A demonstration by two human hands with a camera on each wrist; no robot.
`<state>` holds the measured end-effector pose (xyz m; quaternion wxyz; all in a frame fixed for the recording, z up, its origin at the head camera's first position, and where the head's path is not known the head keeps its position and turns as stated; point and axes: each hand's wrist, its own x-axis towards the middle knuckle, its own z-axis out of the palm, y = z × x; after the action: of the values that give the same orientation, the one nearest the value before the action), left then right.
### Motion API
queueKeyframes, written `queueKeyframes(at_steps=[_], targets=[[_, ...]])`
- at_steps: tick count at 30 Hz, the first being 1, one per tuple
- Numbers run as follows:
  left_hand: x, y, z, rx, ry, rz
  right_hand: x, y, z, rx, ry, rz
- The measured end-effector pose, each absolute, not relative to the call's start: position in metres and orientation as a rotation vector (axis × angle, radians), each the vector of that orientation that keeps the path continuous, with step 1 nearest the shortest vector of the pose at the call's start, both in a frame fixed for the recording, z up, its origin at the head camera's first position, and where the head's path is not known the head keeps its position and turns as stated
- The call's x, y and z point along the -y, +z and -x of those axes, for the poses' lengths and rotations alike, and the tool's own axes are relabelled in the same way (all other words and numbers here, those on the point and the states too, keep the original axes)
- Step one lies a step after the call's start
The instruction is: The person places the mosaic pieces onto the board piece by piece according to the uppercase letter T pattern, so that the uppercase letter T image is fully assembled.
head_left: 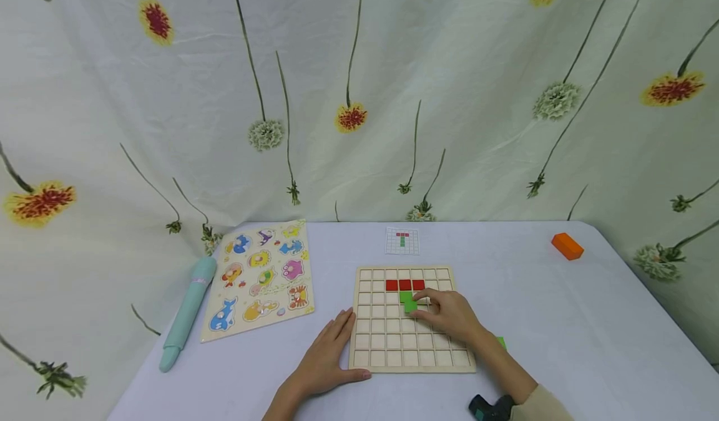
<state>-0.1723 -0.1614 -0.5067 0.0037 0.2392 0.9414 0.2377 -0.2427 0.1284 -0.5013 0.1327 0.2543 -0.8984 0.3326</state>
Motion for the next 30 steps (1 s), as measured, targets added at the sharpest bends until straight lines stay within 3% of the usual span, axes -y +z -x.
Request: queueKeyframes(at_steps=[30], targets=[[0.1613,-0.5067,0.1726,-2.947,0.756,-0.745,-0.1198,-0.5059,0.2408,2.585,0.851,-0.765]])
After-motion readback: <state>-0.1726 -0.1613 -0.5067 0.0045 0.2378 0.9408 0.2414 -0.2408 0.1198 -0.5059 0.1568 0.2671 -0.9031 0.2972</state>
